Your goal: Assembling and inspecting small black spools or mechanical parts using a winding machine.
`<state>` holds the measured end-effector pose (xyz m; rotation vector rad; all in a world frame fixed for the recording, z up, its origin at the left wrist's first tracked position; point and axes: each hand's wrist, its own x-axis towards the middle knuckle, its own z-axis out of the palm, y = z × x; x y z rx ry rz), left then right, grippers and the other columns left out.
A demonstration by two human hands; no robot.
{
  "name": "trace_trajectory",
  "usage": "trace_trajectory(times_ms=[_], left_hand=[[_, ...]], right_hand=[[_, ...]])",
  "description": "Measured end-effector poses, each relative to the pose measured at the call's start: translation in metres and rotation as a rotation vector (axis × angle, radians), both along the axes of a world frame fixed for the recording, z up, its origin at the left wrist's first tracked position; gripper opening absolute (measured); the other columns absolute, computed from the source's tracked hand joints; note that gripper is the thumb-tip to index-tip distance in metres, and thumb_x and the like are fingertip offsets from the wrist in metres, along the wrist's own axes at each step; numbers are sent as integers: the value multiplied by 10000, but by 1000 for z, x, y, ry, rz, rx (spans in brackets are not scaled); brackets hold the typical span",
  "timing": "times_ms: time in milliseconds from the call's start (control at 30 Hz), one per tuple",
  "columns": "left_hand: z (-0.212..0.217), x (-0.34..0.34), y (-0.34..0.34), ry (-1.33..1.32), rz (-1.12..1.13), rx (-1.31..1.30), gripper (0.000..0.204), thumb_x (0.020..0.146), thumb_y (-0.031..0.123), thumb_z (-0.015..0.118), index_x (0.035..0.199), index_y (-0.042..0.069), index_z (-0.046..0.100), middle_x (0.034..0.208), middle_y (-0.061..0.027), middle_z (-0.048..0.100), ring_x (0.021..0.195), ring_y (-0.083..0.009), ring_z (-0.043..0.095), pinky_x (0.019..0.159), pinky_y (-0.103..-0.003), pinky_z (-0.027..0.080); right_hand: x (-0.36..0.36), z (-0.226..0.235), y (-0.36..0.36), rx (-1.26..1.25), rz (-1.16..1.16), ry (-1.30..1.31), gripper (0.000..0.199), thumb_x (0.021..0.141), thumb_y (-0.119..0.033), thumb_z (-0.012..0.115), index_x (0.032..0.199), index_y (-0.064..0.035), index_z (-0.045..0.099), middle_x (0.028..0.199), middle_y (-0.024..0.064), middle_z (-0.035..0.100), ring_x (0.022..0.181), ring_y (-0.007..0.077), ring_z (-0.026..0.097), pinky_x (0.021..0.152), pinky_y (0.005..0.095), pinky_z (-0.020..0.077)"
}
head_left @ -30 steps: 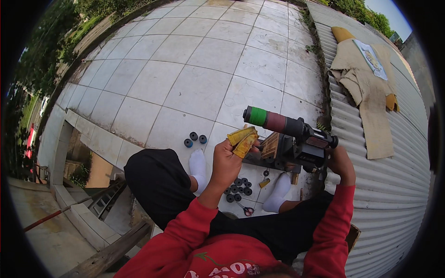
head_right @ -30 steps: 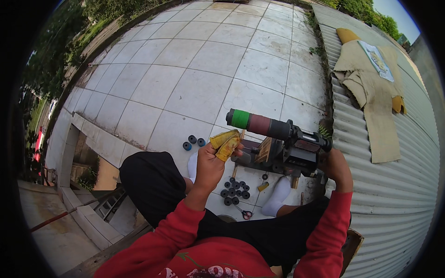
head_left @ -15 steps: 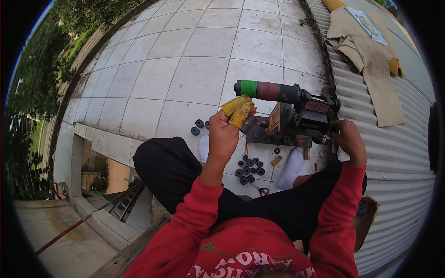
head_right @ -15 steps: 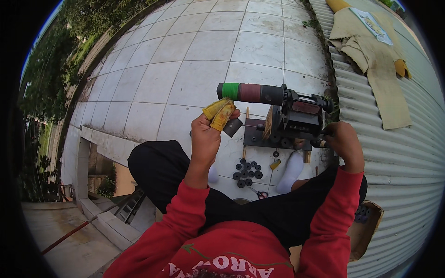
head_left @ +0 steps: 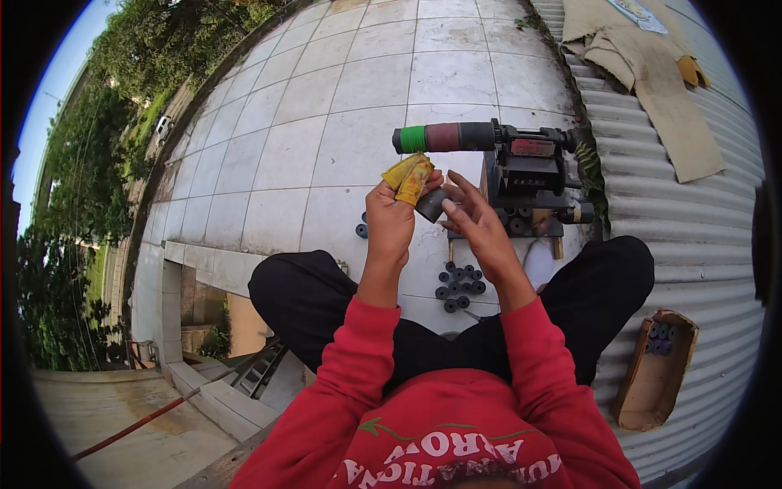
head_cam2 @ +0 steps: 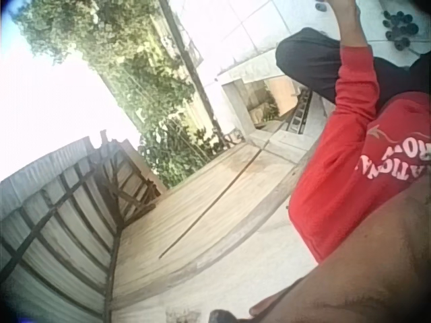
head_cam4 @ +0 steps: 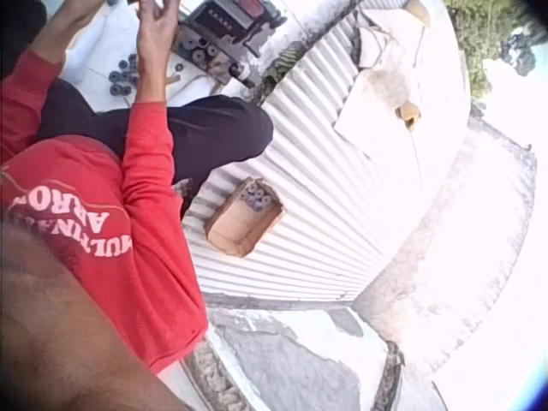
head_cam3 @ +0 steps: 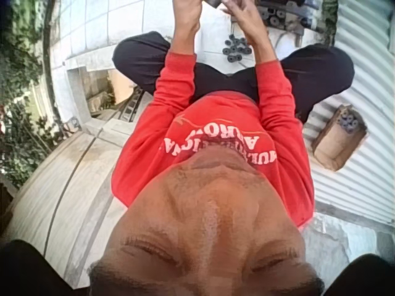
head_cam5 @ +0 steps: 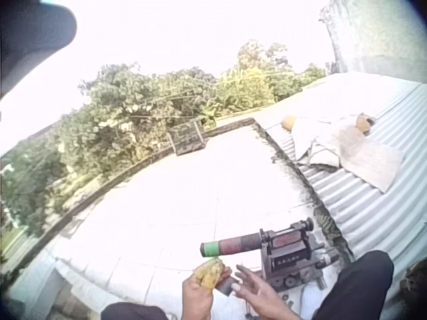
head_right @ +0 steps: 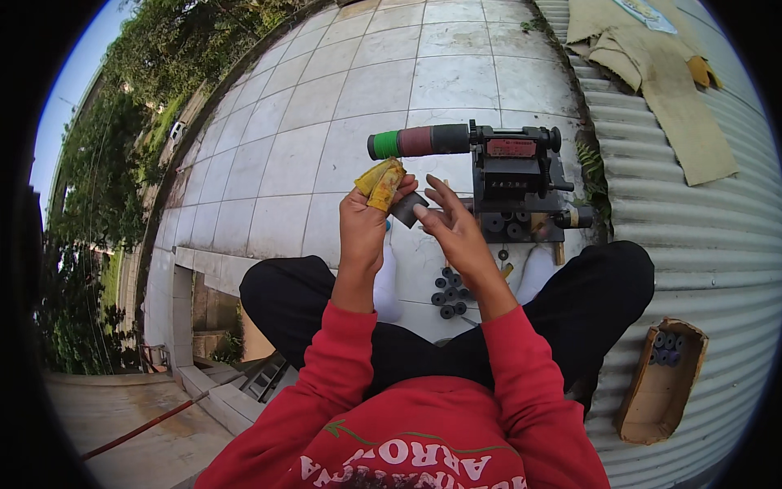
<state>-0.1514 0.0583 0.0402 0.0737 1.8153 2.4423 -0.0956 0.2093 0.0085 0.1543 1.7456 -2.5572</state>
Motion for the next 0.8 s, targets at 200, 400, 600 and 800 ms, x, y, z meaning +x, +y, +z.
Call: trace_trajectory(times_ms=[200,400,600,800], left_hand=[[-4,3,-8,9,-13,-44,336,1103,102,658,1395,-65,669,1259,-172,778,1173,-236,765,1043,-333,597],[-10,11,-43,-77,42,-197,368,1122,109,621,1447,-62,636,1354,-174,744,1263,-245,726,1100,-350,574],[-2,-50,-44,465,21,-274,380,1103,106,658,1458,-30,646,1396,-121,720,1238,-190,706,1055,-344,591],[1,-91,-40,381,-241,-261,358,1061,114,730,1392,-20,700,1295,-99,768,1118,-162,738,939,-334,630]], right_hand=[[-4,-15,-5,-257,135,-141,579,1064,-233,747,1571,-57,532,1301,79,699,1147,161,718,1029,377,613],[3,-21,-14,-257,160,-150,559,1055,-221,750,1559,-85,549,1285,60,688,1114,151,729,1032,358,616],[8,-20,-15,-268,160,-145,573,1061,-215,737,1575,-58,538,1326,67,689,1174,159,719,1069,355,586],[5,-29,-18,-240,108,-163,520,1048,-137,736,1522,-35,547,1342,90,697,1221,177,703,1084,361,575]])
